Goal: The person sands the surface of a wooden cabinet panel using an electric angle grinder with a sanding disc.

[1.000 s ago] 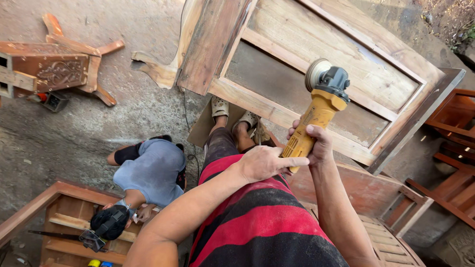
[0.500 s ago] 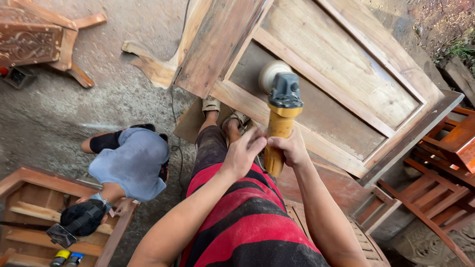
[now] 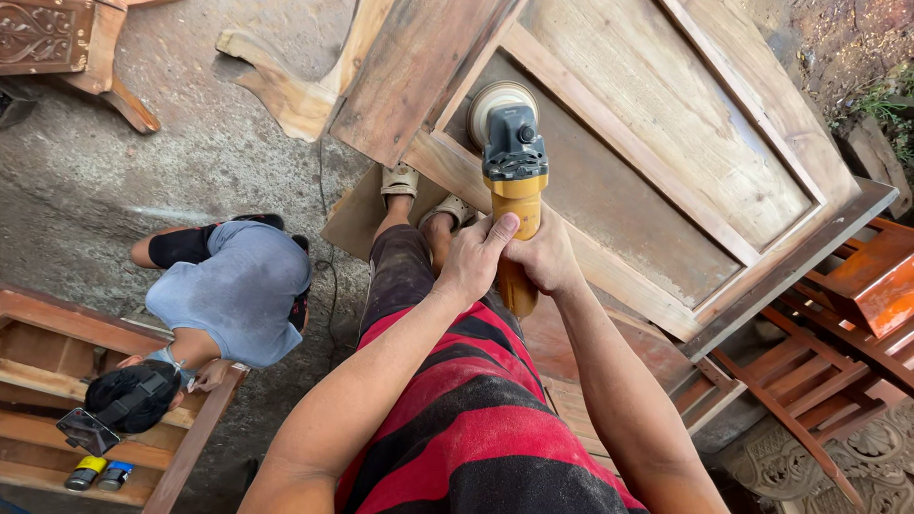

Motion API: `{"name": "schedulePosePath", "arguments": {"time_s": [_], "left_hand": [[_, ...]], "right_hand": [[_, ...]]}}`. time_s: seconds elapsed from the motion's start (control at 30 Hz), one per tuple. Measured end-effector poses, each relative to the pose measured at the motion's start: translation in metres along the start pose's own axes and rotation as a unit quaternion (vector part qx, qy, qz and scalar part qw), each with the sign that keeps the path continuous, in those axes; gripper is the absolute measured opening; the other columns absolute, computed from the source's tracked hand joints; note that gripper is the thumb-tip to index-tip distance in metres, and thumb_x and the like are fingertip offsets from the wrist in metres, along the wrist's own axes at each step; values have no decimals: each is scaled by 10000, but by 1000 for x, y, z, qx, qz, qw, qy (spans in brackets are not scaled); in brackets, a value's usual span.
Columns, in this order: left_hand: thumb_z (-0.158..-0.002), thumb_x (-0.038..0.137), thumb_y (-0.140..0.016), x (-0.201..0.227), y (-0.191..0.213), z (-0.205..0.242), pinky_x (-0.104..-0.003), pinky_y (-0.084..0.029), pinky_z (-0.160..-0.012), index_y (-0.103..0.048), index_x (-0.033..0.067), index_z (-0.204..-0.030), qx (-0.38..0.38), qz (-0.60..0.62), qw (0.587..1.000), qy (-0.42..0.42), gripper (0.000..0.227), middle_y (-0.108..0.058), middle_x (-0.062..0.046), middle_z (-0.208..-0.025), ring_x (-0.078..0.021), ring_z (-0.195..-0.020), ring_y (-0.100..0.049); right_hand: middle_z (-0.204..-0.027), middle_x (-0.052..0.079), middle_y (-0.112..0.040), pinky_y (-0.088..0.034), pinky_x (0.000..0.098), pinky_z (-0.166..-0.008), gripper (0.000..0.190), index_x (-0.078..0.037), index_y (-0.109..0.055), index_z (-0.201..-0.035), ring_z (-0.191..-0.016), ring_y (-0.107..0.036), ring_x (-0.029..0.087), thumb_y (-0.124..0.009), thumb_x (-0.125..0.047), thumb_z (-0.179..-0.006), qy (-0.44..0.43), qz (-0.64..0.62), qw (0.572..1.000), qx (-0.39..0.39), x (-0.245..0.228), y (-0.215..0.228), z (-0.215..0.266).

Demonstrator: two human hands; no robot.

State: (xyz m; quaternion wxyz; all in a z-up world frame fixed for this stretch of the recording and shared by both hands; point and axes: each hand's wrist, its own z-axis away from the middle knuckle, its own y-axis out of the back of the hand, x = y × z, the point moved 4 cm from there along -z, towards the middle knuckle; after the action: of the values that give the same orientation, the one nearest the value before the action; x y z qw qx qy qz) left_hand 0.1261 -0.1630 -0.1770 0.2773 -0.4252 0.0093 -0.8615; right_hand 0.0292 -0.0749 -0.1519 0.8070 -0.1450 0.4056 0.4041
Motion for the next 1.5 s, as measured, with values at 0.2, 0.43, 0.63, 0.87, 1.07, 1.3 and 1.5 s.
{"name": "schedulePosePath", "arguments": {"time_s": [0.2, 0.43, 0.63, 0.87, 1.07, 1.3, 1.5], "left_hand": [[-981, 615, -507, -20, -30, 5, -380, -534, -772, -736, -34, -1140, -53, 30, 992, 109, 707, -746, -186, -961, -231, -867, -671], [-974, 583, -540, -42, -71, 8, -372, -569, -811, -733, -19, -1116, -69, 8, 995, 69, 648, -783, -182, -980, -245, -926, -750], [-862, 716, -489, -63, -114, 7, -482, -528, -862, -758, 40, -1132, -86, -149, 981, 93, 776, -742, -270, -1026, -427, -1006, -703], [-923, 720, -463, -37, -70, 5, -488, -544, -894, -727, -8, -1101, -36, -190, 978, 76, 795, -723, -308, -1025, -447, -1031, -703], [-951, 678, -417, 7, -15, 0, -481, -542, -837, -716, 24, -1131, 23, -123, 992, -12, 741, -743, -256, -997, -424, -988, -710], [-966, 678, -396, 4, -4, -5, -460, -541, -841, -702, 34, -1143, 30, -137, 990, 14, 735, -750, -234, -959, -401, -987, -719], [-949, 669, -403, -1, -4, -4, -466, -538, -831, -708, 38, -1133, 24, -98, 995, 18, 724, -755, -235, -987, -404, -974, -721]], "right_hand": [[-943, 55, -694, -572, 332, -732, 399, -27, -621, -1077, -818, -661, 137, -768, -198, -749, -59, 43, 995, 61, 6, 20, 29], [-932, 59, -675, -565, 329, -721, 352, -8, -630, -1073, -812, -646, 147, -747, -152, -775, -16, -3, 998, 65, 57, 54, 56], [-954, 65, -681, -556, 327, -732, 357, 0, -640, -1101, -823, -665, 170, -715, -128, -776, -73, -151, 980, 109, 110, 79, 92], [-986, 60, -669, -546, 323, -760, 414, 0, -630, -1136, -859, -645, 154, -739, -159, -769, -19, -116, 993, 30, 74, 60, 52], [-1005, 48, -665, -552, 314, -802, 444, 3, -618, -1141, -881, -623, 132, -745, -195, -765, 21, -20, 999, -22, 22, 22, 5], [-978, 56, -669, -556, 319, -782, 418, -4, -615, -1111, -863, -629, 137, -738, -193, -758, 5, 30, 999, -30, 7, 10, -4], [-1007, 44, -669, -554, 312, -811, 430, -11, -611, -1129, -896, -627, 128, -740, -189, -760, 13, 26, 999, -29, 17, 11, -4]]}}
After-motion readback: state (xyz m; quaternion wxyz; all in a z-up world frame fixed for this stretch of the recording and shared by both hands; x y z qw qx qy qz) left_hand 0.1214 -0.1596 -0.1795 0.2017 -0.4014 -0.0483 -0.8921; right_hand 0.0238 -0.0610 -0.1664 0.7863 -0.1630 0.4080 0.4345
